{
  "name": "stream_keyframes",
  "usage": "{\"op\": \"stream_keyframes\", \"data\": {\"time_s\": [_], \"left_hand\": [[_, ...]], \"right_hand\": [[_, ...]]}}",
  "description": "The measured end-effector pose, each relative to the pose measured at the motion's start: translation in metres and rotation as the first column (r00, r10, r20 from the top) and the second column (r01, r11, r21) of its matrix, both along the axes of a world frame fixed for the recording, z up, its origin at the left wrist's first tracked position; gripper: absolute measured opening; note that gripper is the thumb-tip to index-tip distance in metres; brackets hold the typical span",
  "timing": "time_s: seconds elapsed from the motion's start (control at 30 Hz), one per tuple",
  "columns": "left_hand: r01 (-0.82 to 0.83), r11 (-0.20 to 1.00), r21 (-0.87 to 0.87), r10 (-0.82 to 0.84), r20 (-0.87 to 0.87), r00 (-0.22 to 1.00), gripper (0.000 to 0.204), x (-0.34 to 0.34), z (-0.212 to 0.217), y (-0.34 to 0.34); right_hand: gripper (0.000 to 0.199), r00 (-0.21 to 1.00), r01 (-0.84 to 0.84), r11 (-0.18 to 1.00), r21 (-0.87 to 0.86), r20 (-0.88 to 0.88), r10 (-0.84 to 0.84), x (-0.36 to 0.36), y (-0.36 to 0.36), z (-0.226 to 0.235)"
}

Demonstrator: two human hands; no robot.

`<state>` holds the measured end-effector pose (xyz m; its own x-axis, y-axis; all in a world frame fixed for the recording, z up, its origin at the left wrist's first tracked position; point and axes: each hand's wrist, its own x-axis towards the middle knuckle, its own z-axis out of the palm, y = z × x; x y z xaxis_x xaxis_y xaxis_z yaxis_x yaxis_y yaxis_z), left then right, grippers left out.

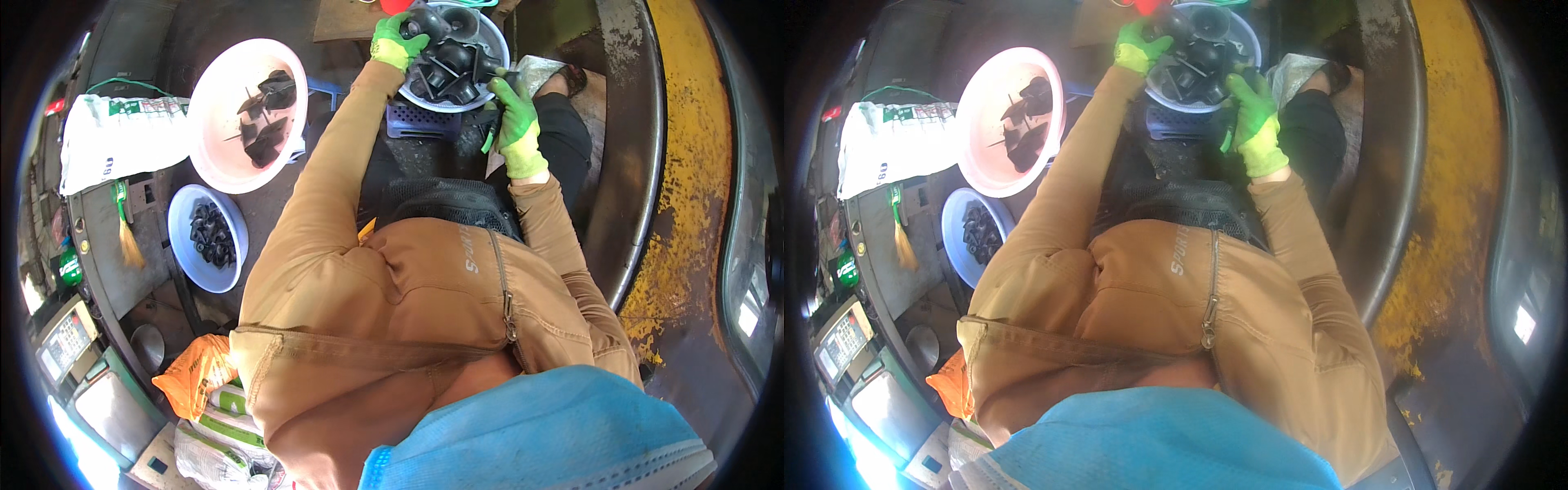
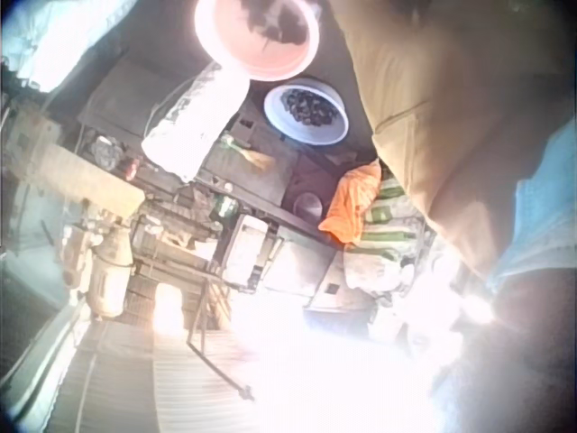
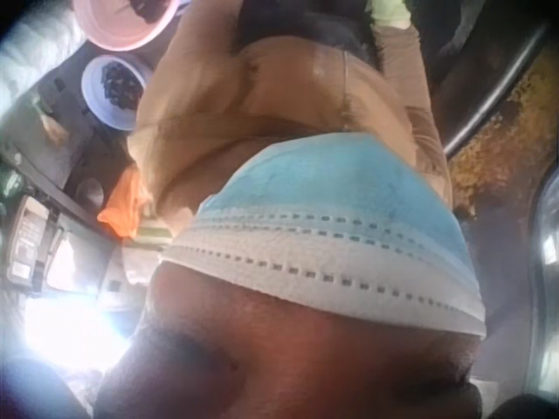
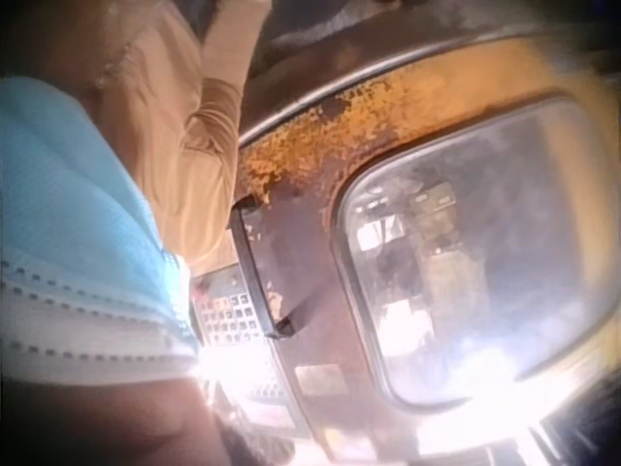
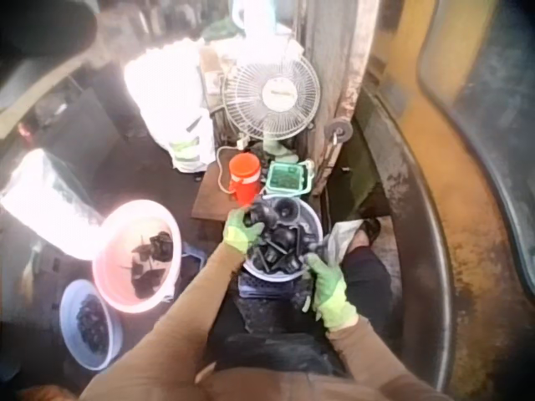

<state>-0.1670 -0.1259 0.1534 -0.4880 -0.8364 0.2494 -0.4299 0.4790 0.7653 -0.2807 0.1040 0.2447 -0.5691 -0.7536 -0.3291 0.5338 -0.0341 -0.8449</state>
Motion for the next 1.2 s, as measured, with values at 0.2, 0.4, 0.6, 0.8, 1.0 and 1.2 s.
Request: {"op": "stream_keyframes", "data": {"time_s": [0.2,0.4,0.6,0.8,1.0,1.2], "left_hand": [[0.345,0.938,-0.024,-0.344,-0.147,0.927,0.053,0.046,0.148,0.102],[0.299,0.926,-0.232,-0.357,-0.277,0.892,0.045,0.059,0.187,0.138],[0.407,0.909,0.092,-0.307,-0.513,0.802,0.045,0.077,0.195,0.152],[0.319,0.913,-0.255,-0.407,-0.51,0.758,0.055,0.065,0.204,0.177],[0.371,0.868,-0.328,-0.493,-0.495,0.716,0.057,0.073,0.211,0.179],[0.54,0.773,-0.334,-0.633,-0.466,0.618,0.052,0.073,0.214,0.168]], "right_hand": [[0.019,0.992,-0.126,0.992,0.033,-0.008,0.126,0.012,-0.005,0.017],[0.034,0.943,-0.173,0.97,-0.173,0.257,0.214,0.038,0.024,0.046],[0.037,0.95,-0.276,0.958,0.083,-0.129,0.285,0.055,0.048,0.058],[0.033,0.216,-0.194,0.975,-0.108,-0.974,-0.065,0.065,0.054,0.052],[0.049,0.034,-0.324,0.943,-0.08,-0.997,-0.073,0.054,0.052,0.082],[0.07,0.295,-0.511,0.86,-0.007,-0.941,0.167,0.054,0.06,0.104]]}}
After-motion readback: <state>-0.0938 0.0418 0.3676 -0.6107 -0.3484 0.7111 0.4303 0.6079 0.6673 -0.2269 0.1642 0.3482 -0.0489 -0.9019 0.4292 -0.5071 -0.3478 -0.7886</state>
